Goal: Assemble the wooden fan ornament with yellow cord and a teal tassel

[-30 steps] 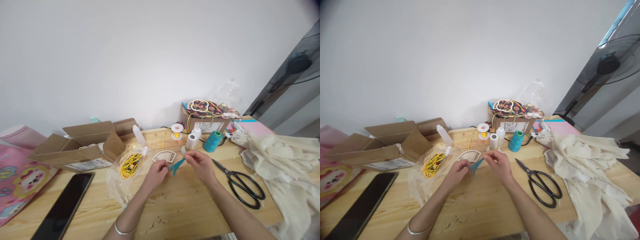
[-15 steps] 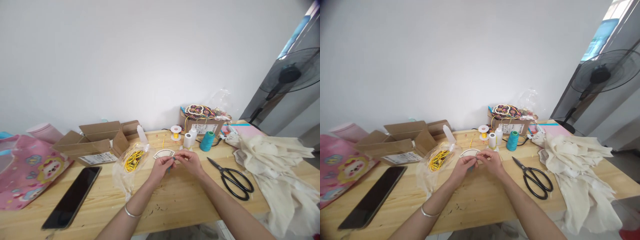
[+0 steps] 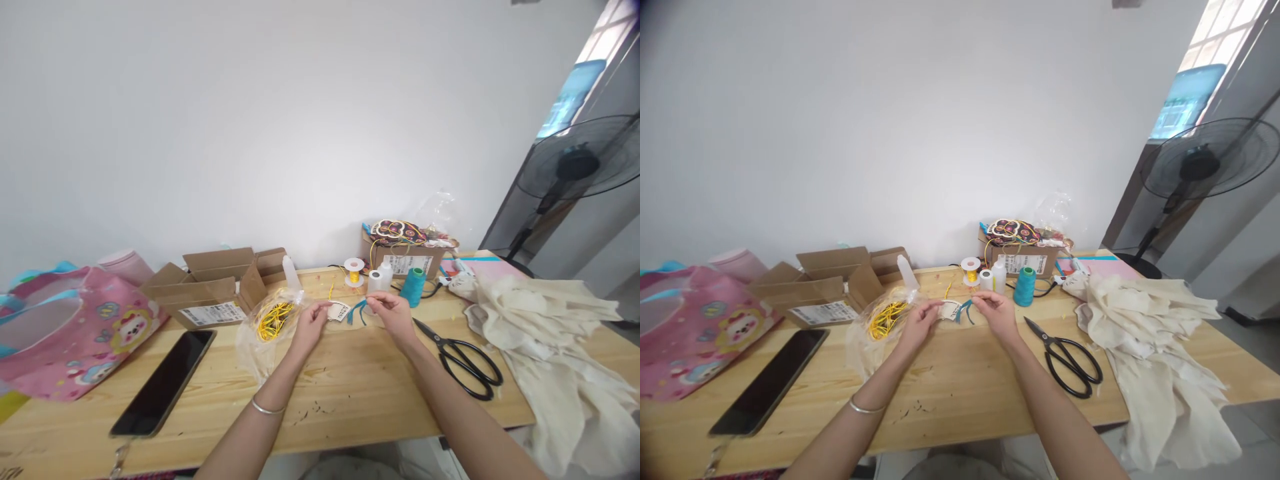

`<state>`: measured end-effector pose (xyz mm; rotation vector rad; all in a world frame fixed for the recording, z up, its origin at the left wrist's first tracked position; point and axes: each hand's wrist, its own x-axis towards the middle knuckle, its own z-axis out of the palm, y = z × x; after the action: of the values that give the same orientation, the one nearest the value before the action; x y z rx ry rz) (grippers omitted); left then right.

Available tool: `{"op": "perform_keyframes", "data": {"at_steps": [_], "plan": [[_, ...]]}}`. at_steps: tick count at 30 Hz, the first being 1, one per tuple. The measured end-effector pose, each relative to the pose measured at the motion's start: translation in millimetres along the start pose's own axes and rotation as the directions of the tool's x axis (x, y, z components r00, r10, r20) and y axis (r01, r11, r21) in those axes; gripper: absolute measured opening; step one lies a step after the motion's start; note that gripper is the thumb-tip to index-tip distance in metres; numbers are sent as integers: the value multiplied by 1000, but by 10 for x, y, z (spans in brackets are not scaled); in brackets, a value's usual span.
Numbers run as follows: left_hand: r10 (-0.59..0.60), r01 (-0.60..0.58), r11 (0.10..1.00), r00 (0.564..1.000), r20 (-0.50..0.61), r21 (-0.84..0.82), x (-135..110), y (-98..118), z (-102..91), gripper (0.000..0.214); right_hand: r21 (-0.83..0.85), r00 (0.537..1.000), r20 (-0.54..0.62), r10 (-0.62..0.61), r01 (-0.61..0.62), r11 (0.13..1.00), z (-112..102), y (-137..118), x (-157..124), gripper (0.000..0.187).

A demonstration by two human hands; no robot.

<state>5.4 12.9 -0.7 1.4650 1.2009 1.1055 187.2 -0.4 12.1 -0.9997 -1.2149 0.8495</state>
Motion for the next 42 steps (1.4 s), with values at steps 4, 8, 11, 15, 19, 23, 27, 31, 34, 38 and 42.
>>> {"op": "perform_keyframes", "data": {"at_steps": [4, 8, 11, 15, 19, 23, 27, 31, 34, 38, 42], "plan": [[124, -122, 992, 991, 48, -29, -88, 114, 155, 36, -1, 999, 42, 1, -1, 1000, 37, 35, -3, 17], [136, -132, 991, 974, 181, -33, -132, 84, 310, 30, -4, 995, 101, 9, -8, 1000, 125, 112, -28, 14], [129, -132, 991, 975, 179, 3, -136, 53, 323, 27, 7, 994, 106, 23, -23, 1000, 174, 133, -46, 13], [155, -173, 982, 965, 209, 71, -160, 89, 276, 29, 40, 998, 53, 45, -47, 998, 181, 88, -53, 14], [169, -196, 969, 970, 176, 152, -121, 70, 133, 26, 73, 998, -50, 48, -44, 996, 100, 22, -19, 18], [168, -176, 966, 984, 56, 191, -36, 18, -36, 28, 80, 994, -106, 39, -31, 996, 30, -19, 24, 21], [164, -162, 978, 986, 0, 133, -55, 74, 25, 27, 53, 998, -47, 50, -48, 997, 82, -18, 1, 16], [154, -165, 984, 977, 150, 67, -103, 120, 188, 25, 21, 996, 50, 77, -78, 997, 186, 46, -49, 12], [125, -147, 984, 972, 197, 100, -130, 115, 232, 27, 4, 992, 102, 80, -81, 997, 234, 99, -74, 12], [153, -183, 975, 964, 215, 124, -187, 139, 231, 26, 27, 991, 110, 76, -80, 996, 224, 82, -80, 13], [140, -187, 965, 960, 242, 182, -190, 118, 186, 25, 86, 995, -43, 85, -81, 993, 123, -5, -42, 11]]}}
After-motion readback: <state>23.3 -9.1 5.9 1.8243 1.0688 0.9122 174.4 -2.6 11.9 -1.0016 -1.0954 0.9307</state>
